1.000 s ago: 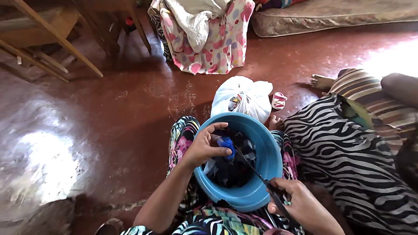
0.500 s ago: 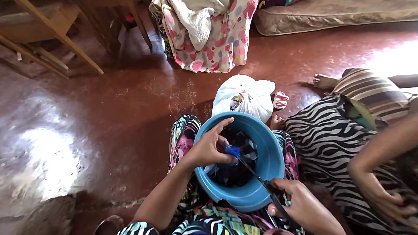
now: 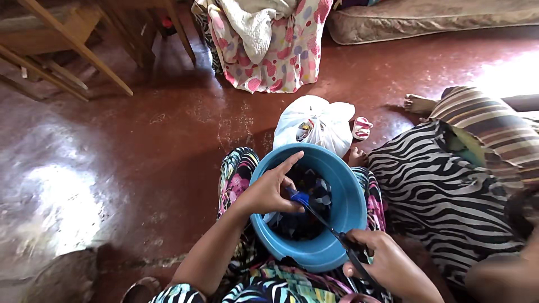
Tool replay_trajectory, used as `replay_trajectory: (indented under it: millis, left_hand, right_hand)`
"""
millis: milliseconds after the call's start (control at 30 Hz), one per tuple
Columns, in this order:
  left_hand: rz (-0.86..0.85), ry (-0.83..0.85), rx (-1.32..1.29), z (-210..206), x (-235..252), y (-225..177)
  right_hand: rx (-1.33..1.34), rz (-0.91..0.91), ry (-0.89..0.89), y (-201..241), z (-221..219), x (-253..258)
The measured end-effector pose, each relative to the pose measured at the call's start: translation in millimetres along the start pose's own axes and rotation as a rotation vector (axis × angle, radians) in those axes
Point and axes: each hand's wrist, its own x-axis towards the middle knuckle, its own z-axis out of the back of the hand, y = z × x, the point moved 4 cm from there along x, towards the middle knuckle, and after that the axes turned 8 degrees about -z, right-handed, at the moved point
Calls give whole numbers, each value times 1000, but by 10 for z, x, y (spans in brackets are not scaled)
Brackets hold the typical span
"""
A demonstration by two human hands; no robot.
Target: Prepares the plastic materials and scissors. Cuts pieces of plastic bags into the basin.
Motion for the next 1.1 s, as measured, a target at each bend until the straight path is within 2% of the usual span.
replay_trajectory:
  millis: [200, 367, 467, 567, 667, 767, 1100]
  left_hand:
    - [-31, 36, 2, -4, 8, -6]
    - [-110, -47, -41, 36, -5, 50]
    - [-185, -107, -33, 53, -9, 95]
    - [-353, -112, -42, 41, -15, 140]
    - [-532, -91, -156, -12, -18, 125]
    - [-618, -93, -239, -66, -21, 87]
    - [-535, -132, -321, -108, -23, 164]
  right_hand:
    - [111, -14, 24, -9, -43, 41]
    - [629, -78, 254, 51, -188, 52]
    - [926, 60, 405, 55, -310, 60]
    - [1073, 131, 525, 84, -369, 77]
    - [1115, 140, 571, 119, -393, 80]
    - [1106, 154, 553, 145, -407, 84]
    - [1043, 168, 495, 142, -384, 82]
